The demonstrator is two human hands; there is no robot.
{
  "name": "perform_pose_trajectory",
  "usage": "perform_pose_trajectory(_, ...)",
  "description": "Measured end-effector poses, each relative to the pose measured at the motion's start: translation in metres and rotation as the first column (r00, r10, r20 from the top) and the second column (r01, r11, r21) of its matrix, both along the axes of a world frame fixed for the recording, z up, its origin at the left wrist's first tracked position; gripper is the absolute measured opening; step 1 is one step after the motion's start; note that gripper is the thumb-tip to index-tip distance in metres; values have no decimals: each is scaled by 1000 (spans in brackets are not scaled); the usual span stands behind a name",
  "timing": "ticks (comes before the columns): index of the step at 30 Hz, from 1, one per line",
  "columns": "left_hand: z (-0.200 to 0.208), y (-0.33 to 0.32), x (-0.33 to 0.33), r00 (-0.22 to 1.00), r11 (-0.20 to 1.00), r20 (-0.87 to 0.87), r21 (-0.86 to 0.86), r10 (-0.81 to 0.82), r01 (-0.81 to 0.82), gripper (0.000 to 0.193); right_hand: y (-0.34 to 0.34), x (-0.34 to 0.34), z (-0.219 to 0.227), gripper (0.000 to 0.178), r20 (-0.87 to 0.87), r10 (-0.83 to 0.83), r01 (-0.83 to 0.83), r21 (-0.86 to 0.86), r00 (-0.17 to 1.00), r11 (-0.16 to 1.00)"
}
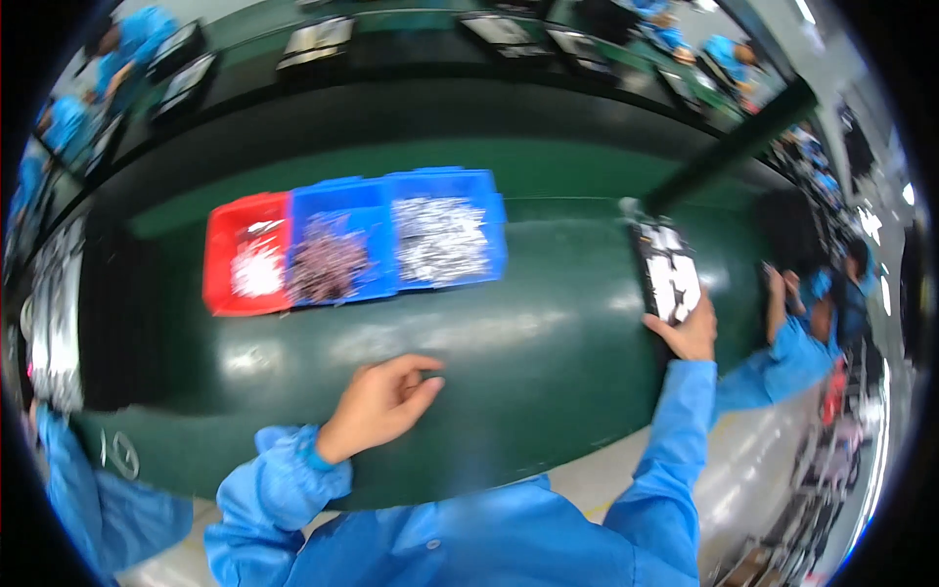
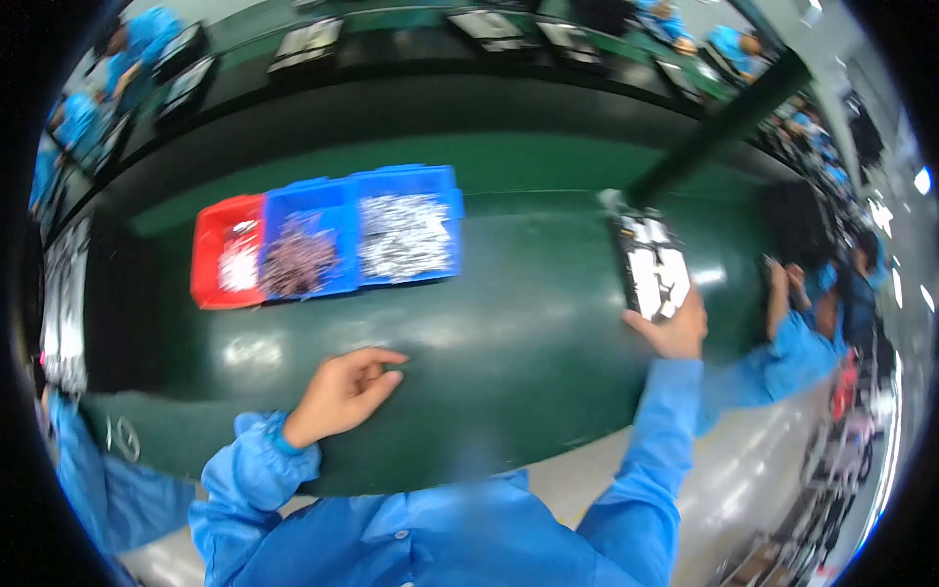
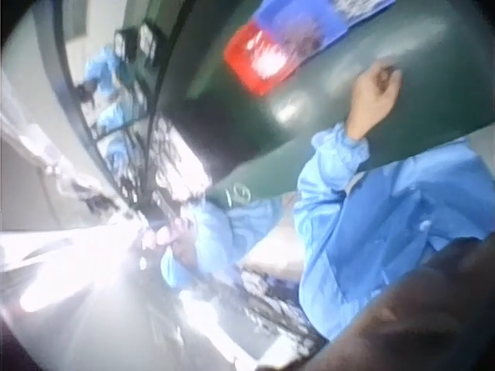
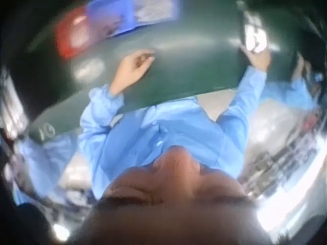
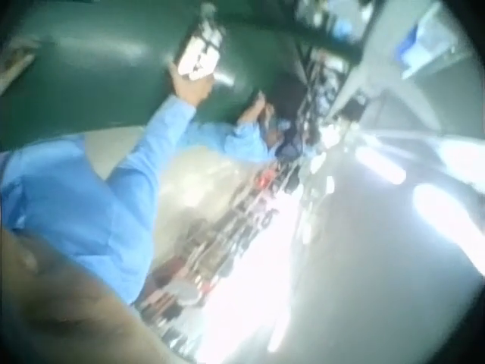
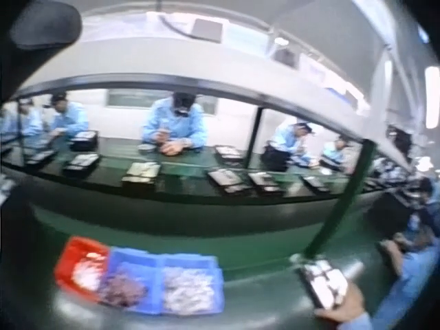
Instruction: The person assembles tablet screens by hand, applying internal components and adhesive strips to them at a factory workbench.
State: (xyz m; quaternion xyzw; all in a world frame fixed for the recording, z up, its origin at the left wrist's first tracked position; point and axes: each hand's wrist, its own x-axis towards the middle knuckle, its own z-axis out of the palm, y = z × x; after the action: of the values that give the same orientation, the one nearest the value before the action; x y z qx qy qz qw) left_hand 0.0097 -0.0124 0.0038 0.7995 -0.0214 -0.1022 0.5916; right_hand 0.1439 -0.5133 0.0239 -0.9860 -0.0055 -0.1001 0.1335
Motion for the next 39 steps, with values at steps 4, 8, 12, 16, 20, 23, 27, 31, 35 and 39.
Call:
perform_pose_trajectory(4,0,-5,7,996,998,77,45,-47,43,19,37,-14,9,86,425,17,-89,150,905,985)
perform_pose_trajectory(8,-5,1,2,999,1000,52,-11,-6,6,16,123,22,27,30,283,8,-217,717,959,662)
perform_pose_trajectory(12,-16,1,-1,935,971,263,-30,238,-239,11,177,75,-4,35,4,56,-23,937,998,349)
perform_pose_trajectory(16,8,29,14,634,830,729,167,259,-532,16,195,105,-39,42,135,-33,-108,893,990,436)
perform_pose_trajectory(20,20,62,23,483,610,815,214,319,-763,21,201,107,-41,46,108,-45,-88,943,993,320)
perform_pose_trajectory(23,35,73,30,458,503,865,309,205,-807,27,196,102,-41,47,125,-27,-111,947,992,301)
perform_pose_trajectory(27,32,82,21,527,484,838,404,144,-776,33,192,94,-38,47,123,6,-119,939,992,323)
perform_pose_trajectory(31,27,83,16,555,482,808,413,197,-773,28,194,94,-39,47,115,-5,-107,937,993,333)
perform_pose_trajectory(35,22,85,16,543,552,788,325,290,-767,15,196,93,-39,47,122,2,-115,933,992,342)
perform_pose_trajectory(39,22,88,15,511,552,789,272,342,-789,10,194,93,-39,46,114,-8,-104,933,993,345)
